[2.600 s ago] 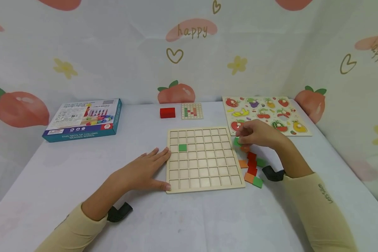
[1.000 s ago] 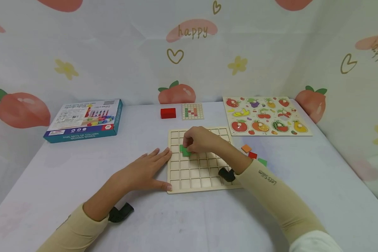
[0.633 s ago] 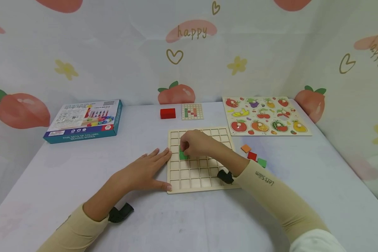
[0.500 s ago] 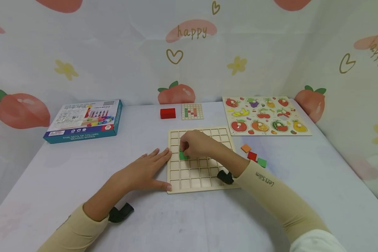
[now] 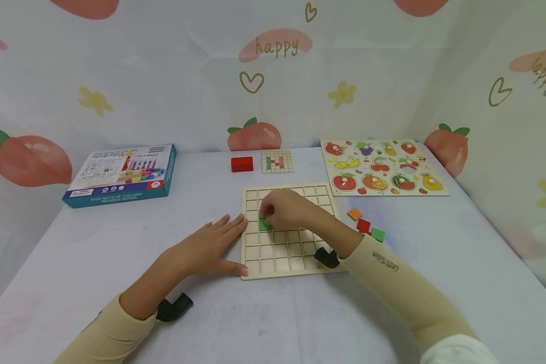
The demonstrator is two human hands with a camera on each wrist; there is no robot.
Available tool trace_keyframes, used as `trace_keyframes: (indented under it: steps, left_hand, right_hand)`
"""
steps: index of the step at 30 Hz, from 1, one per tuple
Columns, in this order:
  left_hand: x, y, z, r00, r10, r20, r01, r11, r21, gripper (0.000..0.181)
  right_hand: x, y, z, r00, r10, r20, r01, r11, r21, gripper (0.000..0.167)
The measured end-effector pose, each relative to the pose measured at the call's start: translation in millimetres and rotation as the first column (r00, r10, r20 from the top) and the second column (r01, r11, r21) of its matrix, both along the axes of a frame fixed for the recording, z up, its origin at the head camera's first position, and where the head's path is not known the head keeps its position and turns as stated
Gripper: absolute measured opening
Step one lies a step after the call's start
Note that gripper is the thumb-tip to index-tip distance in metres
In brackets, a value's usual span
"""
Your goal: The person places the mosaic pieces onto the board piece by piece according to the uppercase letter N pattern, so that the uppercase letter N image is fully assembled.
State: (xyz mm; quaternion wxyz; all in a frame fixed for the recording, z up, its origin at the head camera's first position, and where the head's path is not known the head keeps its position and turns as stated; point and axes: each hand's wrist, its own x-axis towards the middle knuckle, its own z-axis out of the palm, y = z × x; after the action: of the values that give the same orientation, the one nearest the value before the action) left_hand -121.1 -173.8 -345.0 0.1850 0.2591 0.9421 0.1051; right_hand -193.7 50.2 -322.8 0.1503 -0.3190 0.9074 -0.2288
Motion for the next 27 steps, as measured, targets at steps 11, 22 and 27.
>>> trace_keyframes:
  steps: [11, 22, 27]
  left_hand:
    - [0.0, 0.5, -2.1, 1.000, 0.010, -0.007, -0.010, 1.000, -0.020, 0.114]
    - [-0.2, 1.2, -0.4, 1.000, 0.014, -0.002, -0.014, 1.000, -0.021, 0.113]
    - [-0.8, 2.0, -1.6, 1.000, 0.012, -0.003, -0.012, 1.000, -0.028, 0.114]
  right_hand:
    - [14.2, 73.0, 4.6, 0.994, -0.065, 0.082, 0.075, 0.990, -0.116, 0.009]
    - [51.3, 180.1, 8.4, 0.958, -0.247, 0.144, 0.244, 0.969, 0.037, 0.007]
    - [72.0, 205.3, 2.1, 0.950, -0.262, 0.173, 0.252, 0.965, 0.075, 0.012]
